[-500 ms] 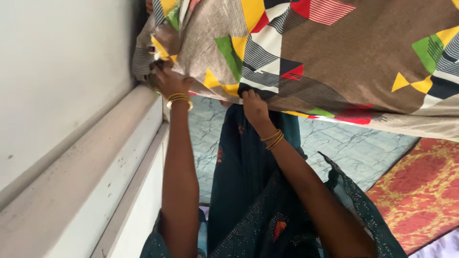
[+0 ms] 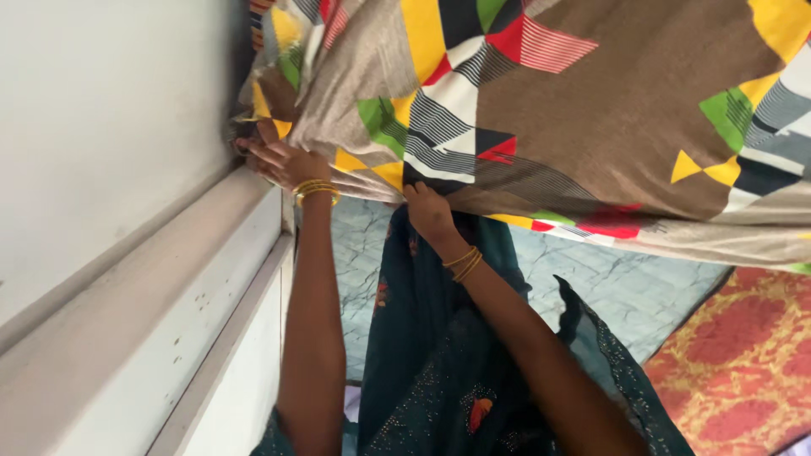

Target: The person folds a large patterned cloth on a bed by hand, aligning the edges and smoothing the fabric.

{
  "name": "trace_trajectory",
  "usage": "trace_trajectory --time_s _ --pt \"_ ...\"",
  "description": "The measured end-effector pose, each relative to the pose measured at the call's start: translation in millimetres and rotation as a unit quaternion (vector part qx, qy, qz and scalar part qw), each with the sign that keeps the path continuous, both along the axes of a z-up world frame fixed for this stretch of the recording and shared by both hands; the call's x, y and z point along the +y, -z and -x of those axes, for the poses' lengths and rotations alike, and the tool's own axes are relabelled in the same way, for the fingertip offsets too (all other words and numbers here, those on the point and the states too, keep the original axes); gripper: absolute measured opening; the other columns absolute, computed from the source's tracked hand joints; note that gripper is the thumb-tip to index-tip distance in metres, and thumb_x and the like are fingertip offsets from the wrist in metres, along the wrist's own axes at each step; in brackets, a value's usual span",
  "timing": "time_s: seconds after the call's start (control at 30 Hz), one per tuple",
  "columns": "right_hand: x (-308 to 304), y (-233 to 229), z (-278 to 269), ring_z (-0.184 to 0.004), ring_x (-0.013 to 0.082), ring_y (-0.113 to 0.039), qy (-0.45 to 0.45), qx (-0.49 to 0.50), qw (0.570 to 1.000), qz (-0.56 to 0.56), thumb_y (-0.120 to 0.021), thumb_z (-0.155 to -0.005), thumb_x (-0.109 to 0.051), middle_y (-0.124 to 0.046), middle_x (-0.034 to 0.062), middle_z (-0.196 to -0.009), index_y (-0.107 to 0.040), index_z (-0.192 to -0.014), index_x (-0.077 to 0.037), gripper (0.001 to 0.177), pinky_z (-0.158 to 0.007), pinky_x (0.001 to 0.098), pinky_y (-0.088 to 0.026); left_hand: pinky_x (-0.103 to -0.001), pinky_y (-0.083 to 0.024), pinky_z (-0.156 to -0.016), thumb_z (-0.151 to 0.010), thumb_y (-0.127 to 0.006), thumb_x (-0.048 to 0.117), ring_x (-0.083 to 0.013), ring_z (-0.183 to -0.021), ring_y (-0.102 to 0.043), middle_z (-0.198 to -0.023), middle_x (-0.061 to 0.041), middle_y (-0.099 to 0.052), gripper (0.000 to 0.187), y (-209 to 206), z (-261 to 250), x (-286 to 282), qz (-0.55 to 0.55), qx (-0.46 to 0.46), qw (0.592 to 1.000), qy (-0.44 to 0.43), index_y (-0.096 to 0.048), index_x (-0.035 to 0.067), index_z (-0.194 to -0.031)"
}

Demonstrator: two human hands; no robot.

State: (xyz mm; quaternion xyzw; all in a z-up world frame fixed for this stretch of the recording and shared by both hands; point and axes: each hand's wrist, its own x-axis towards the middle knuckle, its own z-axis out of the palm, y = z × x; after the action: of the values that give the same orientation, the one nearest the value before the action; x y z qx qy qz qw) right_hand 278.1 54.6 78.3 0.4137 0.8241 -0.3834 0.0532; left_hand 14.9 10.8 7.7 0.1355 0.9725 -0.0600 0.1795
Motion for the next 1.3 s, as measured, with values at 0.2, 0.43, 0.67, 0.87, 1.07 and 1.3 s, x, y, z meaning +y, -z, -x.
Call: trace_trajectory --time_s 0.2,0.43,0.67,0.87,1.07,1.3 --pt "29 1 -32 -0.089 0.0338 -0.068 0.106 0.094 0.986 0.086 -0.062 -0.098 -0.015 -0.067 0.0117 -0.096 -0.065 -0.102 -0.008 0.008 -0.074 0.0438 -0.057 -0.067 -0.013 -0.124 -0.090 -0.069 0.021 -0.0504 -0.157 -0.010 -0.172 -0.021 -0.003 0.093 -40 -98 63 -0.034 -0.089 0.945 0.312 -0.016 0.017 -0.167" --pt "107 13 -109 -0.101 0.0401 -0.064 0.251 -0.009 0.967 -0.051 -0.063 -0.098 -0.013 -0.066 0.0167 -0.111 -0.063 -0.114 -0.007 0.017 -0.085 0.0477 -0.054 -0.068 -0.022 -0.120 -0.073 -0.087 0.059 -0.0525 -0.154 -0.009 -0.169 -0.022 -0.002 0.121 -9 -133 128 -0.054 -0.194 0.965 0.170 -0.008 0.039 -0.162" --pt "150 41 -142 -0.099 0.0313 -0.065 0.048 -0.142 0.983 -0.103 -0.064 -0.089 -0.026 -0.068 0.0108 -0.110 -0.064 -0.119 -0.009 0.034 -0.089 0.0475 -0.048 -0.079 -0.017 -0.115 -0.063 -0.087 0.070 -0.0559 -0.154 0.004 -0.168 -0.024 0.018 0.141 -14 -115 151 0.150 -0.260 0.933 0.197 0.007 0.042 -0.164" --pt "155 62 -159 -0.099 0.0266 -0.069 -0.082 -0.183 0.975 -0.093 -0.055 -0.096 -0.013 -0.065 0.0084 -0.104 -0.061 -0.103 -0.012 0.010 -0.088 0.0440 -0.054 -0.082 -0.009 -0.113 -0.062 -0.089 0.067 -0.0571 -0.151 0.013 -0.166 -0.027 0.024 0.142 -11 -114 157 0.160 -0.299 0.923 0.180 0.008 0.043 -0.164" --pt "148 74 -159 -0.088 0.0279 -0.071 -0.140 -0.219 0.961 -0.091 -0.055 -0.094 -0.015 -0.066 0.0126 -0.104 -0.063 -0.105 -0.009 0.015 -0.077 0.0425 -0.057 -0.082 -0.012 -0.113 -0.060 -0.089 0.066 -0.0559 -0.153 0.014 -0.167 -0.024 0.024 0.143 -13 -107 163 0.163 -0.325 0.916 0.169 0.007 0.044 -0.164" --pt "144 54 -146 -0.083 0.0306 -0.073 -0.158 -0.225 0.958 -0.077 -0.055 -0.093 -0.015 -0.070 0.0150 -0.096 -0.065 -0.096 -0.008 0.013 -0.068 0.0424 -0.059 -0.080 -0.011 -0.115 -0.060 -0.088 0.070 -0.0554 -0.152 0.011 -0.167 -0.028 0.021 0.142 -36 -102 180 0.185 -0.339 0.906 0.172 0.007 0.042 -0.162"
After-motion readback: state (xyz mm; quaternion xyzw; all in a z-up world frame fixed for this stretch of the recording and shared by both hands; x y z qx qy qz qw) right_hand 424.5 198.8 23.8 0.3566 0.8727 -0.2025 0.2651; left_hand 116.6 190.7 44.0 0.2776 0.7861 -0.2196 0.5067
